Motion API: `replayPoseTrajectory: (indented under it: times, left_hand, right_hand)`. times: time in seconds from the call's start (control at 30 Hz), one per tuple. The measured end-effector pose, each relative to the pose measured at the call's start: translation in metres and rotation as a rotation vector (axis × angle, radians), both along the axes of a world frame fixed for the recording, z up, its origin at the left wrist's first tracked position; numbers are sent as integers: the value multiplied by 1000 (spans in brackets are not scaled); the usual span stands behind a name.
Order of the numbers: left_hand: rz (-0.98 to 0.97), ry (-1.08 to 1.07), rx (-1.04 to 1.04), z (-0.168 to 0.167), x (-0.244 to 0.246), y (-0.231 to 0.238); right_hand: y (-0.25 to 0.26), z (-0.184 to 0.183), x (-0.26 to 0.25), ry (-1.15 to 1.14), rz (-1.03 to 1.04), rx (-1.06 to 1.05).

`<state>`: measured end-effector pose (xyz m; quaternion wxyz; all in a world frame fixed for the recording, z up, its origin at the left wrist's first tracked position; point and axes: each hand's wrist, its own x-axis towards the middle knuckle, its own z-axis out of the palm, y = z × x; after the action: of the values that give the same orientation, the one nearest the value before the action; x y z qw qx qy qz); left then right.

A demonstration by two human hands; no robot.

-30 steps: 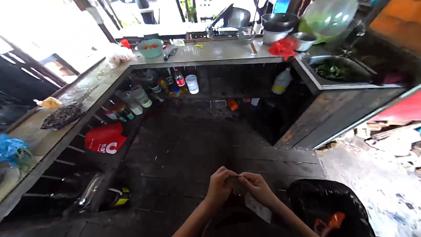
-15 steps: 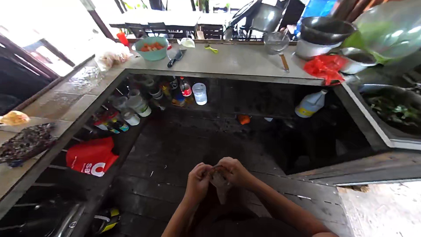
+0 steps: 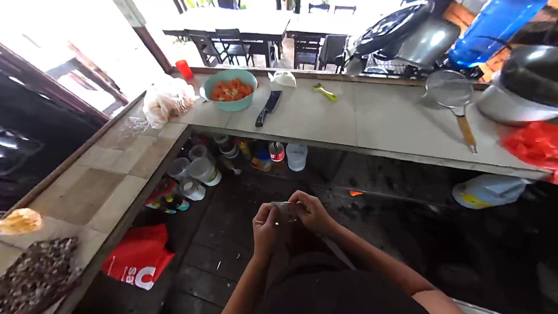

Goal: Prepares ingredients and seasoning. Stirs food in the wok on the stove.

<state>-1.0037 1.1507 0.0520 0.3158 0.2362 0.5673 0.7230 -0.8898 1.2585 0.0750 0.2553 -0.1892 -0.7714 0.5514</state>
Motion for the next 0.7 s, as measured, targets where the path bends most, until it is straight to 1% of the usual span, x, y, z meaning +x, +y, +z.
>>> replayPoseTrajectory:
  times: [0.07,0.13,0.2,0.27,0.33,0.4,0.43,0.47,0.5,0.53,0.57,0.6,0.63,0.67,0.7]
  left_hand:
    - [3,-21,15,-1,-31,30]
    - [-13,50,96,-10,-62,59]
    - [71,144,117,-11,-91,92]
    - [149,175,102,-5,-119,126]
    - [185,99,76,5,-141,161]
    - [198,-19,59,16,-161,190]
    - [207,-53,61,18,-173,201]
    - [238,-69,59,20,-186,209]
    - [289,-75,47,20,-199,214]
    - [354,-77,30,20,-211,217]
    - [422,-85,4,18,-222,216]
    - [476,-98,-27,15,-234,214]
    - [514,-119,-50,11,-245,211]
    - [549,-141,-67,7,-256,208]
    - [582,-160,-84,4,-267,206]
  right_hand:
    - [33,-3,-37,7,17,61]
    - [67,-5,-74,38,54,154]
    - [101,-4,-111,78,108,282]
    - [136,-1,-146,92,160,375]
    - [174,9,-175,67,220,375]
    - [229,18,-193,-16,258,321]
    - [269,14,-197,-65,207,288]
    - [315,6,-194,-130,92,261]
    - [364,-5,-183,-231,-98,298]
    - [415,-24,-167,-401,-309,370]
    - [457,-43,-149,-620,-480,381]
    - [488,-58,-133,-829,-596,329]
    - [508,-67,-121,-988,-650,261]
    - [517,-71,-117,-1105,-674,225]
    - [520,-71,-119,-1173,-685,225]
